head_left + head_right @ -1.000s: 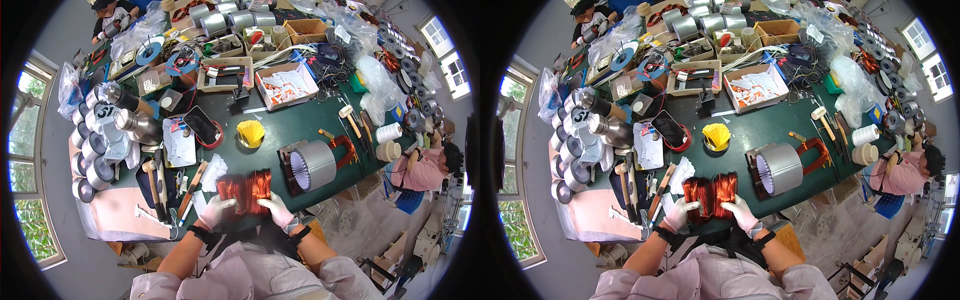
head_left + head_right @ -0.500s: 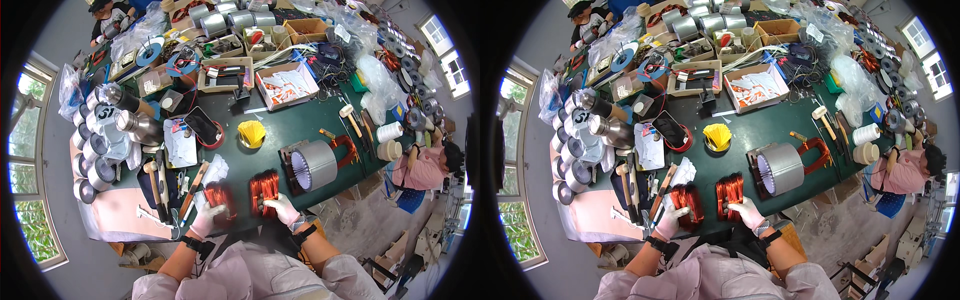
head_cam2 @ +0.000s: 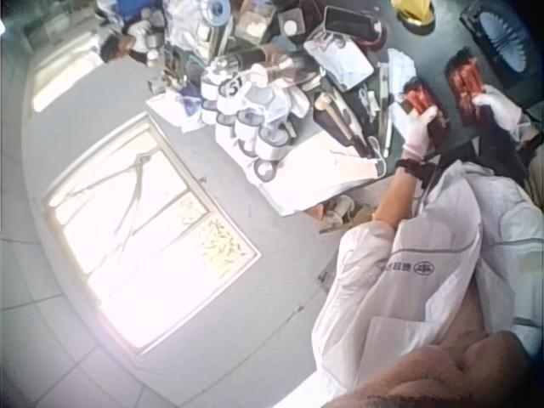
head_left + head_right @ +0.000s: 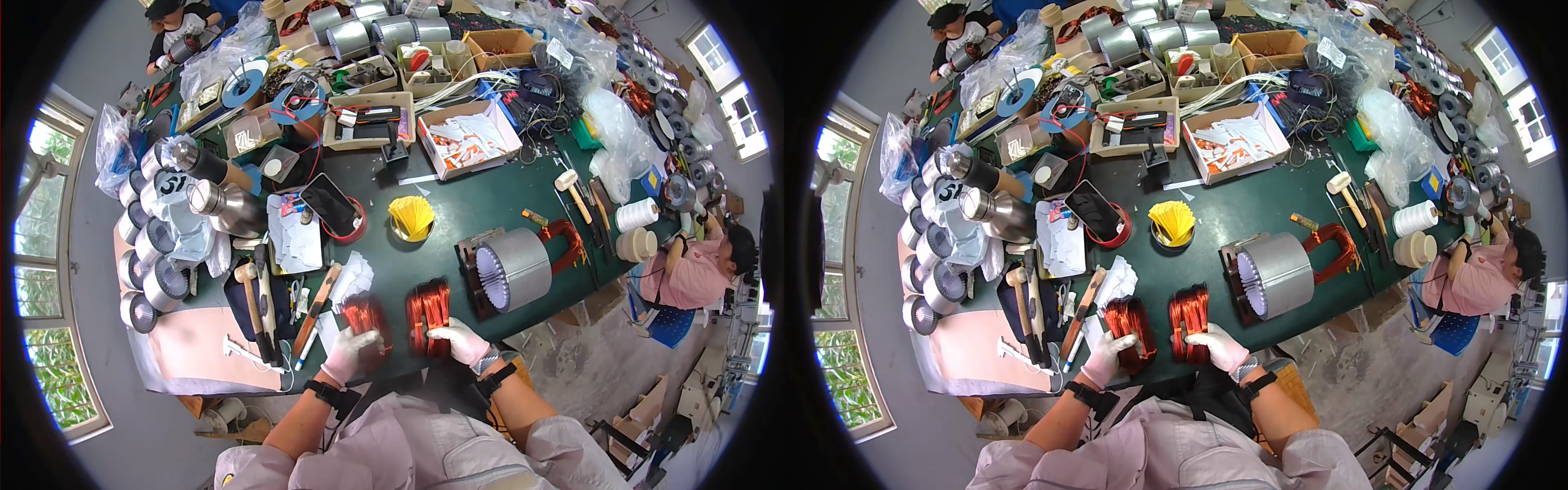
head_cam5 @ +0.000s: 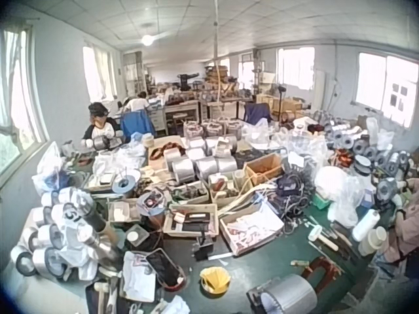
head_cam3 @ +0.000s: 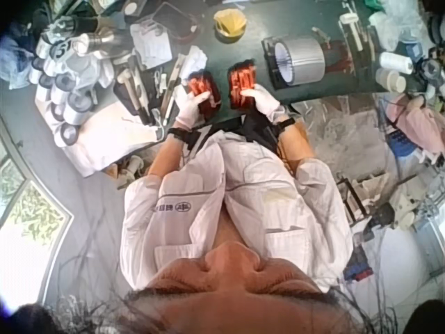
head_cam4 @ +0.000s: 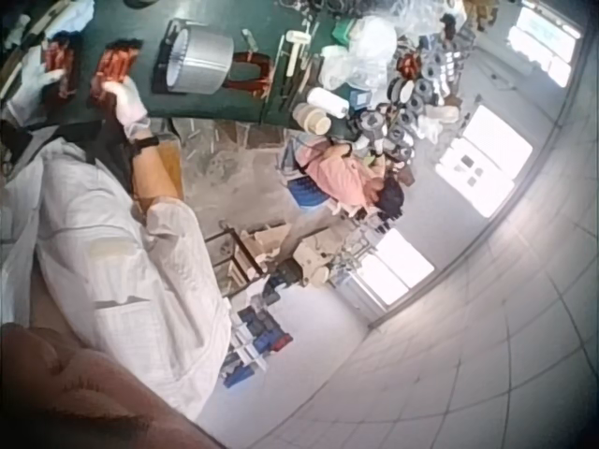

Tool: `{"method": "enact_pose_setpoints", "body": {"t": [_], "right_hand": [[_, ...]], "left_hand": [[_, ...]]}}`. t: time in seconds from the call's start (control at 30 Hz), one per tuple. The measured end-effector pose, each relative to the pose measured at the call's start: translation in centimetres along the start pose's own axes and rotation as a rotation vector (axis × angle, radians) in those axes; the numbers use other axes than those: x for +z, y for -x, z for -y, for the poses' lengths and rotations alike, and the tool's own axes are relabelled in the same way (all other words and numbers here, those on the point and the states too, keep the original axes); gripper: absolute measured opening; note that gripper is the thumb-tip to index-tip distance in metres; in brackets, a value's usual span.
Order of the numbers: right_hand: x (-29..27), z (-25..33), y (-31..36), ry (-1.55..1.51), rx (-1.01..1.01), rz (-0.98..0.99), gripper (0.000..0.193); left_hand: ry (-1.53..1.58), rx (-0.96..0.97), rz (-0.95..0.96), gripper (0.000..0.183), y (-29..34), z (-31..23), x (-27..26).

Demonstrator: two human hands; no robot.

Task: Assembling components of an electric motor, including the stator and copper coils, using hand tools.

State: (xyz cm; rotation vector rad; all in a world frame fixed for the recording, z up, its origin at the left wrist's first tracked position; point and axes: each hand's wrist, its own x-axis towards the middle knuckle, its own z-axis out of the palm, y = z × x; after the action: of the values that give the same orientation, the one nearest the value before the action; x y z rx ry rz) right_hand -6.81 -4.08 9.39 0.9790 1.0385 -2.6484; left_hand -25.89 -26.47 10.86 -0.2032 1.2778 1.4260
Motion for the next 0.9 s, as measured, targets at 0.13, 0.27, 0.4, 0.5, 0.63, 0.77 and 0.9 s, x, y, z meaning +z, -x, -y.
{"method": "enact_pose_setpoints", "body": {"t": [0.13, 0.27, 0.4, 0.5, 0.63, 0.77, 0.9], "right_hand": [[0.6, 0.4, 0.6, 0.143, -0.047, -0.032, 0.025], [0.5, 1.2, 2.7, 0.048, -0.049, 0.007, 0.016], [1.9, 3.7, 5.9, 0.05, -0.049, -0.003, 0.014], [2.8, 5.3, 8.5, 0.038, -0.016, -0.046, 0.013], [3.0, 6.7, 12.9, 0.076, 0.025, -0.06, 0.015], [3.4, 7.5, 16.3, 0.056, 0.006, -0.165, 0.015], [3.9, 8.5, 18.1, 0.033, 0.018, -0.23, 0.013]], "left_hand": [[-0.013, 0.002, 0.052, 0.015, 0.7, -0.9, 0.6], [-0.149, 0.085, 0.001, 0.013, 1.8, -1.7, 2.0], [-0.779, 0.293, -0.146, 0.031, 1.2, -1.3, 4.1], [-1.126, 0.463, -0.206, 0.041, -1.0, 0.7, 6.1], [-1.248, 0.326, -0.093, 0.035, -5.8, 4.5, 8.7], [-1.281, 0.267, -0.109, 0.034, -7.1, 5.6, 8.8], [-1.431, 0.199, -0.062, 0.039, -7.3, 4.4, 7.8]]}}
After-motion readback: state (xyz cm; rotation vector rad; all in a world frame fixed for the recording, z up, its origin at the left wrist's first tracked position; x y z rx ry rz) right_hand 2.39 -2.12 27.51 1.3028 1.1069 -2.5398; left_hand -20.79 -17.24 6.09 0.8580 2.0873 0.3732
